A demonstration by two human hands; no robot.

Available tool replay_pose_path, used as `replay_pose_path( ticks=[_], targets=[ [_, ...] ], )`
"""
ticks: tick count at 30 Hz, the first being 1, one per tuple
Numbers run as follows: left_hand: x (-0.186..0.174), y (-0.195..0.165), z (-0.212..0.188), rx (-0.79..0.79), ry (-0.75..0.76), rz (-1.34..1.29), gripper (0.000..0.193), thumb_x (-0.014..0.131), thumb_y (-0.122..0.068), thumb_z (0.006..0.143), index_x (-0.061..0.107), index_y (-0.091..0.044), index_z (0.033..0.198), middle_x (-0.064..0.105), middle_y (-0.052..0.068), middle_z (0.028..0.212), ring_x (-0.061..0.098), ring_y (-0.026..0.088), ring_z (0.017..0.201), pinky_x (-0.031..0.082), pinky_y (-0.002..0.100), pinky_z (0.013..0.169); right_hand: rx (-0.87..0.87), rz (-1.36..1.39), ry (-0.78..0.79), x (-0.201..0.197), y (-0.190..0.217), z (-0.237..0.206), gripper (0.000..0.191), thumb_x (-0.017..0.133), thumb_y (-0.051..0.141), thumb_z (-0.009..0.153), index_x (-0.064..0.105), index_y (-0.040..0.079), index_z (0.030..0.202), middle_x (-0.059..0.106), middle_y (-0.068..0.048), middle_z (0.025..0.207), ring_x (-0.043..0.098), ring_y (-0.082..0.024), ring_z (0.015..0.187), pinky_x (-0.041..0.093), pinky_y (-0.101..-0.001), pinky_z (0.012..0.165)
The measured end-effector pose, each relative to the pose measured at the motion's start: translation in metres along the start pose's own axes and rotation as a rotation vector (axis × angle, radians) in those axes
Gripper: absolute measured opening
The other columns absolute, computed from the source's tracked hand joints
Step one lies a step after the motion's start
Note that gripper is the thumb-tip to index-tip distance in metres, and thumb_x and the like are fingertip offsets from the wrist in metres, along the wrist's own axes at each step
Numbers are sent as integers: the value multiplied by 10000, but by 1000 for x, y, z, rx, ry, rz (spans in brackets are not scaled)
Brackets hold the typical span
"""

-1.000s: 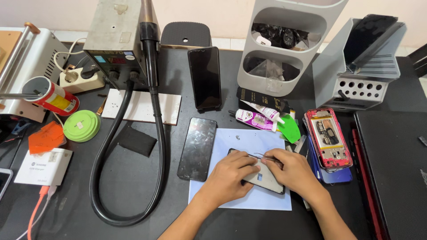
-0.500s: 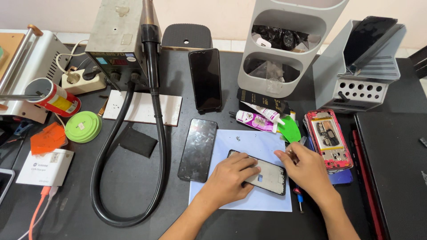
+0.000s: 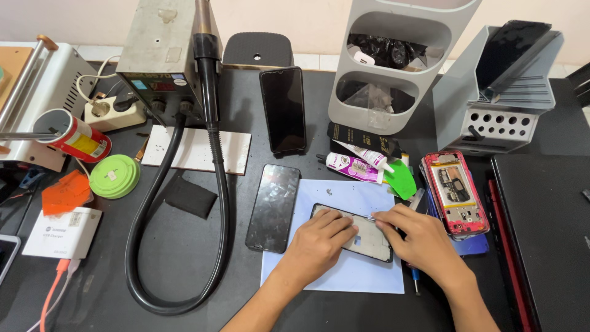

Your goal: The person cleans a smartphone screen with a green squeegee and a black cloth. They then place the phone down and use a metal tool to scrape residue from the back of a disassembled phone frame.

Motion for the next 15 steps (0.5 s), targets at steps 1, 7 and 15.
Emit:
replay_pose_path(
  ticks=[1, 7, 15],
  targets=[
    [0, 0, 0, -8, 0, 0, 352, 727, 71, 697, 715, -2, 1041, 698, 96, 1073, 663, 271, 1028, 545, 398, 920, -3, 2, 1, 1, 0, -1, 184, 739, 202, 841, 793, 133, 1002, 735, -36, 850, 702, -252, 634, 555, -345, 606],
    [2, 4, -2, -52, 9, -40, 392, 734, 67, 660, 729, -10, 1044, 713, 94, 1092, 667, 280, 1051, 548, 391, 930, -85, -18, -57, 2, 2, -1, 164, 737, 195, 849, 784, 126, 990, 727, -38, 860, 695, -269, 650, 549, -351, 587],
    [2, 9, -2, -84, 41, -115, 412, 751, 58, 622, 733, -6, 1029, 717, 109, 1113, 650, 296, 1059, 527, 421, 956, -169, -97, -122, 11, 14, -2, 165, 704, 146, 859, 780, 144, 1006, 693, -34, 832, 692, -267, 667, 543, -358, 576]
  ],
)
Point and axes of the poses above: each hand's wrist, its own z-axis towards the middle knuckle, its own x-axis out of the palm, y = z × x, the point moved 8 cm from there along z, towards the middle knuckle
